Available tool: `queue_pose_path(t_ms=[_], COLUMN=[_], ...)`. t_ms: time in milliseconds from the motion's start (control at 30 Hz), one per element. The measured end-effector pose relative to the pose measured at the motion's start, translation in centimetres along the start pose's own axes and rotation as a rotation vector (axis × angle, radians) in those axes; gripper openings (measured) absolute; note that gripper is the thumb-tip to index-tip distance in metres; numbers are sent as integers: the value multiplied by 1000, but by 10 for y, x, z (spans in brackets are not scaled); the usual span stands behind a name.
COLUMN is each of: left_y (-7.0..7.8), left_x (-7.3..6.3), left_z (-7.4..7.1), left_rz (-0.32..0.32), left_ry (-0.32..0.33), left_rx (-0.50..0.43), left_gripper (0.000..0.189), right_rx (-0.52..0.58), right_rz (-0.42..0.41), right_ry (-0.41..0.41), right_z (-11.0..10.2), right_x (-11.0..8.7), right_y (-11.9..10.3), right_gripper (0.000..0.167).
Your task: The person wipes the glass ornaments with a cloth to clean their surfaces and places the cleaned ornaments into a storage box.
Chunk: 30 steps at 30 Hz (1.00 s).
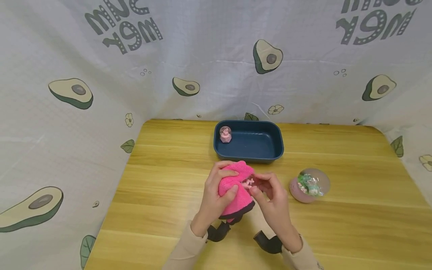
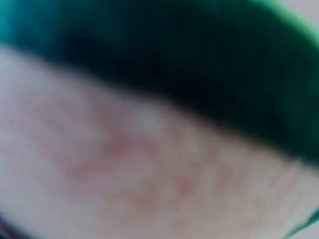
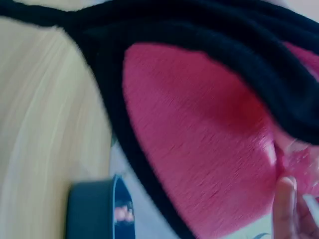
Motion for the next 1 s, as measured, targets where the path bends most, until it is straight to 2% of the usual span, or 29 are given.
queue_pose_path(t_ms=[67,167,233,300,333,400,500,567,633,700,800,933,1000], left_y=[-1,-2,-2,-2,-1,1,3,3,2,0,-1,1,2], left_x=[0,1,1,1,1,0,-1,-1,-1,-1,-1,2,3], left_z=[-1,-3,-3,-3,-3,-1,0,1,2,2,0,-3,-4], left_rz=[-54,-124,-147,-143,-128,-80,-8,4,-15,-51,-115,-175,-155], left_ry=[13,20,16,4,-3,-17,-31,-29,-20,-6,10,9,0], left_rx=[-47,-100,-122,-111,-98,-51,14,28,14,-22,-73,-116,-108], left_gripper=[32,33,33,32,32,31,30,29,28,28,30,31,30], right_rx=[7,0,-21,-72,-98,-120,-126,-108,-94,-70,-42,-91,-132], right_rz=[-50,-182,-267,-317,-321,-274,-124,-42,-21,-58,-184,-343,-362], right_ry=[-42,-106,-119,-103,-86,-39,21,40,26,-7,-76,-120,-103], right_z=[0,-1,-1,-1,0,0,0,0,0,-1,-2,-1,-1], right_x=[2,3,4,4,4,3,1,-1,-1,1,2,5,5], right_y=[-1,-1,-1,-1,-1,0,0,1,2,2,2,-2,-3], right_gripper=[40,51,54,54,54,51,34,26,27,37,53,54,52])
Point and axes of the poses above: each hand's wrist, its own x-axis towards the middle knuckle, its own z-axis out of the palm, y = z × x, the point moved 3 cm from there along x, towards the middle knuckle, and after that the axes turned 13 degrees about x, right-handed, at the moved point
